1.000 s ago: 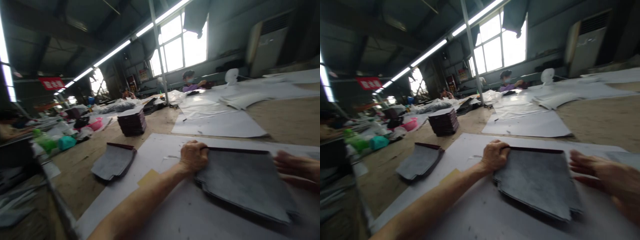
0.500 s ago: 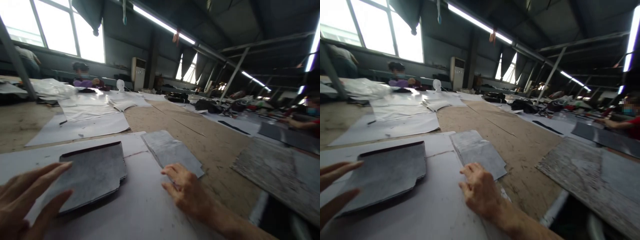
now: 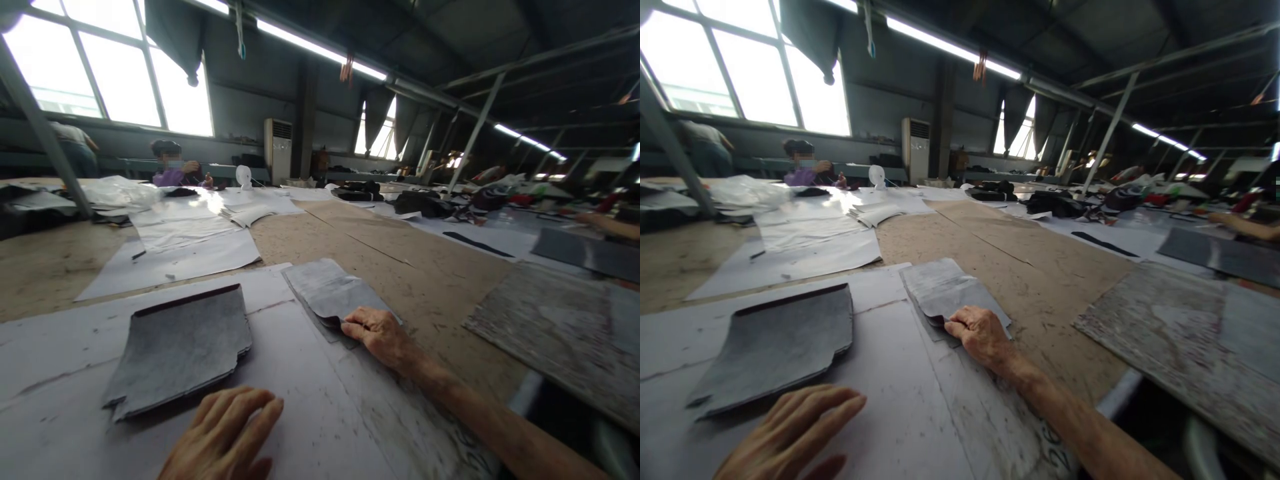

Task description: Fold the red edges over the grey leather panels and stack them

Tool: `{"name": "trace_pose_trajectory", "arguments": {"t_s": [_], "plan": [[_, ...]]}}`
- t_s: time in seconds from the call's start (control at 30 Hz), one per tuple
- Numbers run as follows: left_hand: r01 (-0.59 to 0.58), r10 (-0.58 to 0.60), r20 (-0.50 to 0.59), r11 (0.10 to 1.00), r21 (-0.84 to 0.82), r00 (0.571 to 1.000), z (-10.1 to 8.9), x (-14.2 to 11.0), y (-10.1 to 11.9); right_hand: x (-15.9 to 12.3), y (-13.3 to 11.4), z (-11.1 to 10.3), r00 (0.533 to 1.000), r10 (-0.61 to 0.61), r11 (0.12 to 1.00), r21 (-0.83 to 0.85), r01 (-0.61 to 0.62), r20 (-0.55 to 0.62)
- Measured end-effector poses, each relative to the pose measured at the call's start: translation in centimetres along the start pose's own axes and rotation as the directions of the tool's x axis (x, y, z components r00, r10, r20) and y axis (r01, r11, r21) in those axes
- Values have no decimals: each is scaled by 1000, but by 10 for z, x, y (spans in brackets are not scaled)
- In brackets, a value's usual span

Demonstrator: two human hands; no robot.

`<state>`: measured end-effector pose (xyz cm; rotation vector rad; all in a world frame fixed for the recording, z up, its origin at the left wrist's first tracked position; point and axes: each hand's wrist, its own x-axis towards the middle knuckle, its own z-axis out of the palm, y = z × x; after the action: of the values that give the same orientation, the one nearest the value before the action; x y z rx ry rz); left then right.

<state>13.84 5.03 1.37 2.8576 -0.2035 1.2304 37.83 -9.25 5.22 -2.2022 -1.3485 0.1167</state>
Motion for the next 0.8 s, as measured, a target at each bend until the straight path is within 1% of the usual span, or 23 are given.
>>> {"name": "trace_pose_trajectory", "arguments": {"t_s": [0.07, 0.1, 0.13, 0.17, 0.2, 0.27, 0.33, 0.37, 0.47, 0.57, 0.7, 0.77, 0.8], "plan": [[-43, 42, -30, 999, -23, 999, 12, 11, 2, 3, 5, -2, 998, 55, 996, 72, -57, 27], [-40, 38, -43, 998, -50, 998, 18, 17, 4, 4, 8, -3, 996, 83, 991, 104, -87, 42], [-22, 19, -33, 996, -87, 999, 24, 24, 6, 5, 10, -4, 992, 109, 984, 134, -116, 60], [17, -16, 16, 992, -124, 1000, 30, 30, 9, 7, 13, -4, 989, 130, 977, 162, -141, 76], [77, -61, 105, 985, -155, 993, 34, 38, 11, 9, 15, -4, 985, 145, 969, 189, -160, 92], [197, -145, 265, 964, -181, 953, 43, 53, 15, 14, 18, -5, 982, 151, 955, 239, -174, 114], [278, -205, 355, 946, -166, 912, 53, 68, 17, 19, 20, -6, 983, 136, 944, 286, -165, 121], [301, -227, 375, 941, -152, 899, 59, 75, 16, 20, 20, -7, 984, 130, 938, 305, -161, 121], [335, -275, 377, 937, -101, 884, 78, 91, 8, 22, 22, -5, 981, 160, 916, 354, -190, 112], [374, -335, 355, 927, -44, 873, 91, 100, 2, 18, 26, -1, 962, 253, 870, 410, -273, 103], [399, -377, 341, 917, 6, 861, 95, 102, 2, 19, 34, 0, 928, 368, 767, 544, -341, 64], [396, -376, 344, 918, 13, 860, 94, 102, 3, 25, 43, -7, 893, 450, 692, 626, -359, 16], [395, -376, 345, 919, 15, 860, 93, 102, 4, 30, 50, -14, 865, 502, 646, 667, -371, -6]]}}
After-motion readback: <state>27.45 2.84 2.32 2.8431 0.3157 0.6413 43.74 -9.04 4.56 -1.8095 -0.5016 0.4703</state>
